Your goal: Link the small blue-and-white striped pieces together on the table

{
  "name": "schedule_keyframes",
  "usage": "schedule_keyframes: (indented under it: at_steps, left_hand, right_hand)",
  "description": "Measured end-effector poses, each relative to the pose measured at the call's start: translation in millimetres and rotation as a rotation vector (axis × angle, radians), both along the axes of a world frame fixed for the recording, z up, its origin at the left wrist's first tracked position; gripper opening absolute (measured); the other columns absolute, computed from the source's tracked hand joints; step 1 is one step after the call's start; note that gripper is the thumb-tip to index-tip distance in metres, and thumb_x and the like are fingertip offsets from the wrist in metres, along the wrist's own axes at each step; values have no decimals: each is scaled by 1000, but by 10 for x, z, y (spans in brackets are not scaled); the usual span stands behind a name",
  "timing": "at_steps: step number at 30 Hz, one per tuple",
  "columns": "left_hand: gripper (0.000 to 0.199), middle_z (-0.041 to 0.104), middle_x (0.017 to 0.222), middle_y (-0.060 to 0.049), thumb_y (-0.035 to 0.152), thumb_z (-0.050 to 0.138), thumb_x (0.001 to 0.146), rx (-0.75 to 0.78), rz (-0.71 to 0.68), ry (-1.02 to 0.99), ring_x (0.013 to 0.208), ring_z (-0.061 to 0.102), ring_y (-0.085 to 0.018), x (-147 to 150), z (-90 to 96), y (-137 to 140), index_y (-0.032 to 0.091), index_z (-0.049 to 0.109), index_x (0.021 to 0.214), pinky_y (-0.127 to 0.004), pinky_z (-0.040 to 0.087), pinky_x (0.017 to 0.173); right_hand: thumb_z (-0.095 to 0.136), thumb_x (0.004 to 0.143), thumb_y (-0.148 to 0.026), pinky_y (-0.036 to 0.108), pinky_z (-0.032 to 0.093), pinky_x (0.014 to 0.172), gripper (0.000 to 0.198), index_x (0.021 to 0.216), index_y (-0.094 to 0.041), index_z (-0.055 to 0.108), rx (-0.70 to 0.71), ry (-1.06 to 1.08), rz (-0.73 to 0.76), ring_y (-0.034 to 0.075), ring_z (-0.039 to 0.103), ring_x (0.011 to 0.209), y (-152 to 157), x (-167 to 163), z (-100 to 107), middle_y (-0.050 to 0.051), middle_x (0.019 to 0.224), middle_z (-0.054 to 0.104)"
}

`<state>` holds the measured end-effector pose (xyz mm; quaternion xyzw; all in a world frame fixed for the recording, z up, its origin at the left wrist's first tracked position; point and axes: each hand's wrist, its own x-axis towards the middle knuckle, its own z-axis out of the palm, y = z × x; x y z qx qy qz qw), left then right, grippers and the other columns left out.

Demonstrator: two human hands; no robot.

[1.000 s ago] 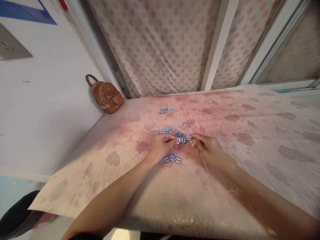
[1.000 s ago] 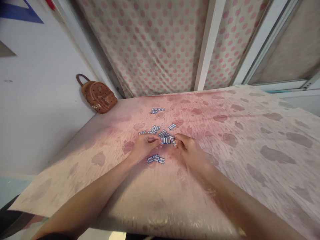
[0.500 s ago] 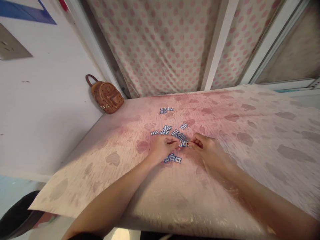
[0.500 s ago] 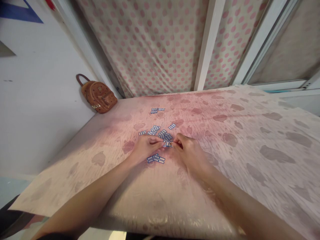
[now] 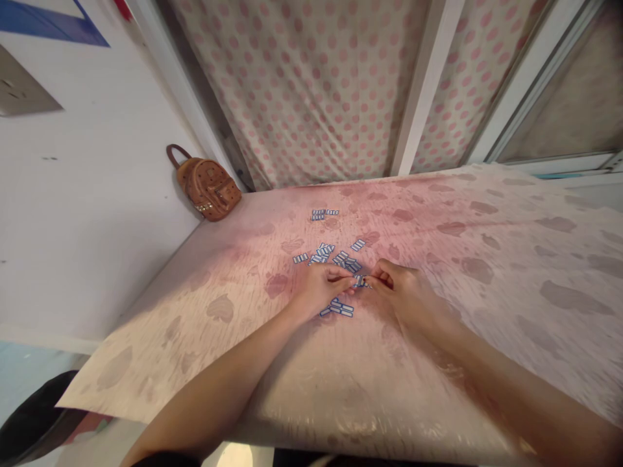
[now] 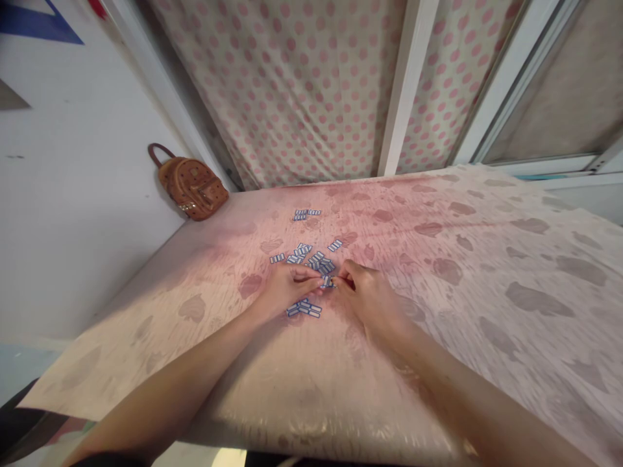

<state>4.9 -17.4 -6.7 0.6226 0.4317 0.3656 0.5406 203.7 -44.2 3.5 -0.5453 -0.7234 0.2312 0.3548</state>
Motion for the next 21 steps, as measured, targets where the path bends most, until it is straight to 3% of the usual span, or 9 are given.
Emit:
schedule_keyframes:
  at_steps: [10,13,16,18,21]
  left_hand:
    - [10,75,73,-5,22,72,85,-11,8,20,66,70,-14,16,68,-24,14,77,80,-21,53,62]
    - [12,76,74,-5,25,74,85,-66,29,-14,66,70,-14,3,22,-3,14,76,81,-21,53,62]
    - [17,76,75,-6,31,77,83,-135,47,-55,65,70,-14,-22,-39,33,14,76,84,-22,54,63]
    - [20,76,76,-6,33,79,81,-182,50,-84,66,70,-14,-34,-62,52,13,76,85,-23,54,64]
    - [21,76,76,-6,32,80,81,-244,46,-117,66,70,-13,-34,-51,58,12,76,84,-23,54,66]
  right_hand:
    - [54,90,-30,30,37,57,18,74,-23,53,19,-17,29,19,56,59,10,-10,-10,2,66,61]
    - [59,89,-29,30,40,58,8,92,-22,58,16,-44,11,20,59,62,15,11,-52,1,71,62]
    - [65,86,-27,31,46,64,35,120,-24,58,58,-92,75,23,64,76,30,39,-99,6,96,67]
    - [64,87,-24,33,48,69,36,123,-26,61,94,-130,135,23,65,83,46,56,-118,7,106,65]
    - [59,91,-21,32,48,68,26,115,-24,67,106,-165,184,21,63,77,64,69,-120,6,96,62]
